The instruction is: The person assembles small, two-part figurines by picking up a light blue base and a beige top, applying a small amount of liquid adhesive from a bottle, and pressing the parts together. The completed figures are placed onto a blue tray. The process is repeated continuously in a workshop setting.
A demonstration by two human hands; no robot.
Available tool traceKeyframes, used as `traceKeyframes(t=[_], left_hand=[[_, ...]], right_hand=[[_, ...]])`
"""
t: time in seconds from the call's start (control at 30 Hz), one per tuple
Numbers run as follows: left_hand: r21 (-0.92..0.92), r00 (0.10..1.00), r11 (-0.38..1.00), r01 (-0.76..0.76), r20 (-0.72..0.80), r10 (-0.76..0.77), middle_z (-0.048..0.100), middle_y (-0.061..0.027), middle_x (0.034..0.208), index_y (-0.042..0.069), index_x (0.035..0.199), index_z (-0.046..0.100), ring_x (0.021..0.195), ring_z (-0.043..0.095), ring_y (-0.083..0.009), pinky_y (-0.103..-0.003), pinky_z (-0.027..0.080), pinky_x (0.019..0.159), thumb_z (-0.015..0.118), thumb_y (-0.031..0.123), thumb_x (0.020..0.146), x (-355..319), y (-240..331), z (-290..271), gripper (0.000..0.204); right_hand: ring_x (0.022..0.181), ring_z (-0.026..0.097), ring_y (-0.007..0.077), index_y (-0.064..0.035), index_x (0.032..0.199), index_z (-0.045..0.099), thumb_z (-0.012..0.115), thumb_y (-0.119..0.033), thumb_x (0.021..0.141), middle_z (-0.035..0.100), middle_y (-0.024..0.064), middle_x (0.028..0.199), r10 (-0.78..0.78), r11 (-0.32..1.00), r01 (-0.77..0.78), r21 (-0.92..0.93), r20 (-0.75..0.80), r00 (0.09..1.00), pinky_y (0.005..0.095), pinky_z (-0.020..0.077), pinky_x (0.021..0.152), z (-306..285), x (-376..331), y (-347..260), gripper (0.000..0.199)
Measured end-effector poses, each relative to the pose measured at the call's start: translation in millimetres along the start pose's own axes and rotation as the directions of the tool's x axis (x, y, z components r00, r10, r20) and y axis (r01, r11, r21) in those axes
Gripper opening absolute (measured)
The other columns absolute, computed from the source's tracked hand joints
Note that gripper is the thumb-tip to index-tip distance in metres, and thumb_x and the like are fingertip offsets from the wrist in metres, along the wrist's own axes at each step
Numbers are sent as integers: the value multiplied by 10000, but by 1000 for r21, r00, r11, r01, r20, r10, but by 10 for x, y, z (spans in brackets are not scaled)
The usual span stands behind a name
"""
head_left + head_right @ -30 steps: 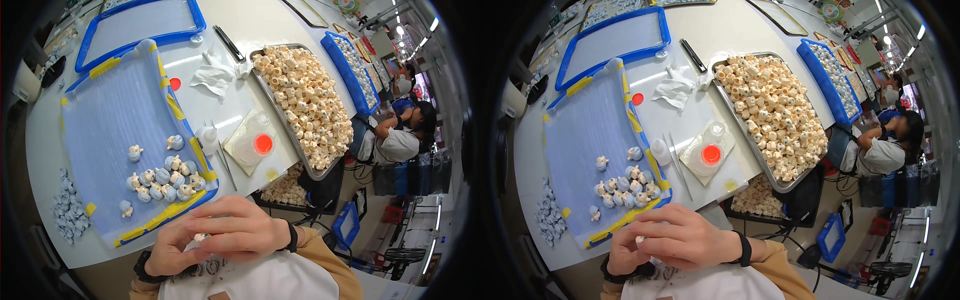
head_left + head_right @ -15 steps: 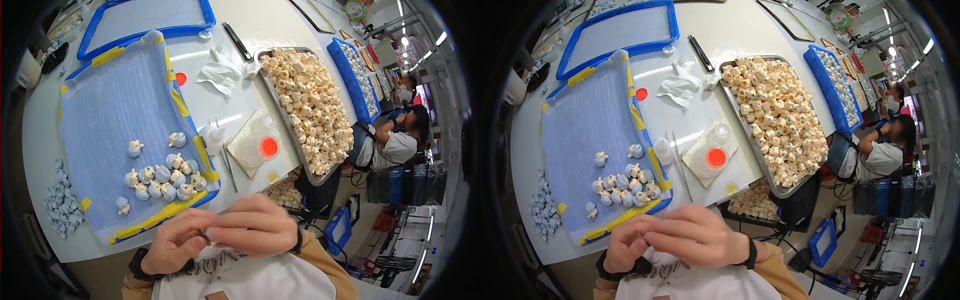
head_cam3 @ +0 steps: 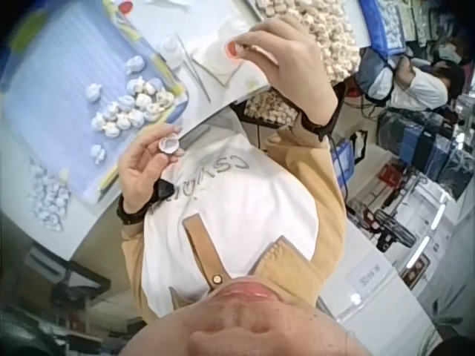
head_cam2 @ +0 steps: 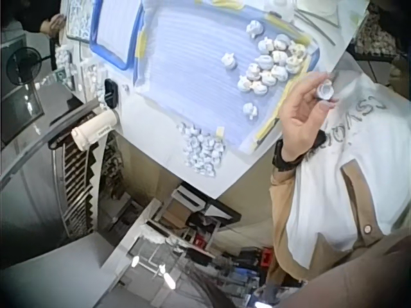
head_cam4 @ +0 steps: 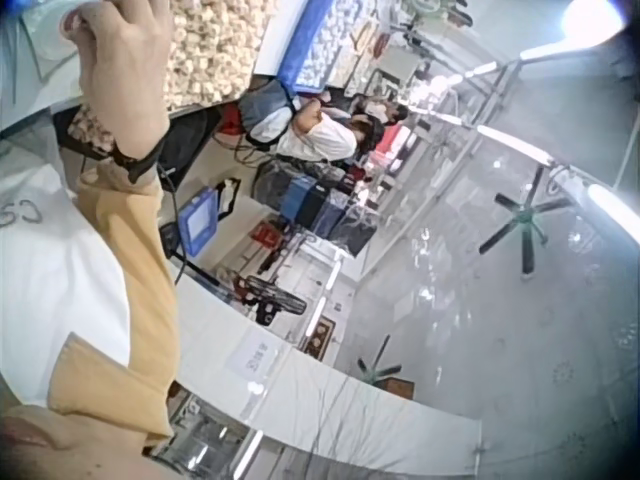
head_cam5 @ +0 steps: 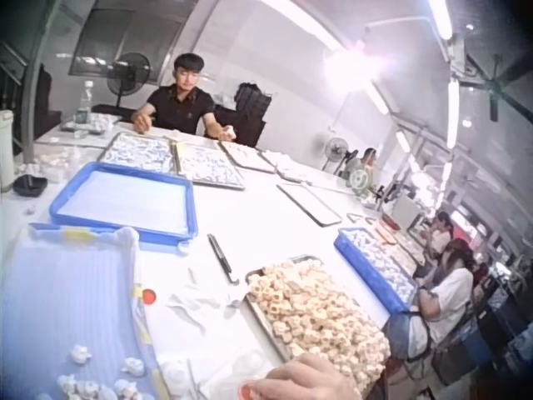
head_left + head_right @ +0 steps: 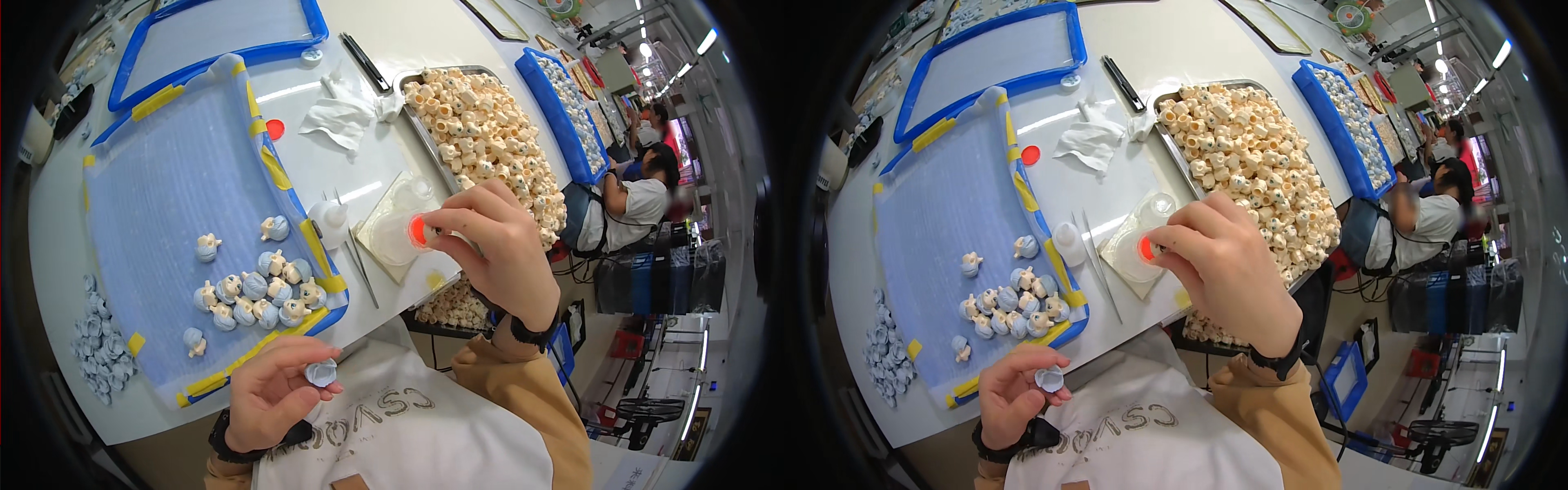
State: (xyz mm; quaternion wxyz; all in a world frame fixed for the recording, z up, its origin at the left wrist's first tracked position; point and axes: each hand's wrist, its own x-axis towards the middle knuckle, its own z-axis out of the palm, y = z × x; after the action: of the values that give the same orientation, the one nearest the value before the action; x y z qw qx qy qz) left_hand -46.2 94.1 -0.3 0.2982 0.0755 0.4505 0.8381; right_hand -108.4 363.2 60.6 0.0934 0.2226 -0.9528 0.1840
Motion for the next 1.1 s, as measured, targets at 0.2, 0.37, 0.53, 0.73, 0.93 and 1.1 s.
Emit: traceKeyframes(t=[0.2, 0.37, 0.53, 0.73, 0.93, 1.1], left_hand=[[-14, 999, 999, 45, -9, -45, 526, -183, 1092, -81, 1121, 486, 860, 590, -184, -278, 501, 742, 501, -16, 806, -17, 3, -14, 322], [-49, 1000, 998, 30, -2, -30, 525, -191, 1093, -82, 1121, 475, 862, 588, -182, -294, 497, 759, 518, -18, 801, -18, -16, -9, 329], [-40, 997, 998, -49, -58, 46, 523, -183, 1088, -82, 1083, 486, 891, 576, -180, -303, 495, 770, 553, -34, 779, 3, -34, 26, 315], [-107, 996, 994, -21, -88, 12, 499, -156, 1095, -67, 1083, 478, 935, 556, -179, -308, 483, 802, 561, -55, 773, 0, -5, 60, 321], [-68, 992, 991, -116, -67, 111, 489, -156, 1132, -60, 1128, 437, 989, 536, -171, -314, 465, 847, 545, -68, 785, 36, -42, 42, 360], [-109, 990, 986, -125, -85, 116, 514, -150, 1111, -42, 1132, 438, 988, 546, -169, -316, 451, 889, 544, -79, 788, 22, -56, 59, 361]], right_hand=[[737, 493, 227, -57, 830, 603, 678, -43, 661, 538, 51, 781, 1, 1000, 0, 16, -40, 999, 329, 421, 654, 26, -28, 23, 185], [737, 494, 230, -54, 811, 588, 688, -37, 649, 536, 53, 775, -15, 999, 15, 36, -8, 1000, 322, 422, 648, -2, 0, 17, 191], [729, 505, 228, -46, 789, 582, 710, -41, 630, 544, 59, 756, 25, 996, -22, 82, -36, 999, 320, 420, 637, 58, -8, 59, 204], [697, 523, 219, -41, 793, 599, 745, -39, 593, 576, 62, 745, 112, 987, -81, 138, -237, 965, 304, 415, 624, 199, -148, 63, 249], [704, 533, 221, -23, 826, 606, 754, 7, 567, 589, 76, 763, 227, 938, -68, 340, -455, 861, 304, 413, 639, 383, -309, -69, 300], [707, 548, 200, -39, 873, 632, 791, -84, 572, 625, 56, 820, -17, 771, 228, 595, -338, 941, 285, 416, 639, 421, -329, -541, 343]])
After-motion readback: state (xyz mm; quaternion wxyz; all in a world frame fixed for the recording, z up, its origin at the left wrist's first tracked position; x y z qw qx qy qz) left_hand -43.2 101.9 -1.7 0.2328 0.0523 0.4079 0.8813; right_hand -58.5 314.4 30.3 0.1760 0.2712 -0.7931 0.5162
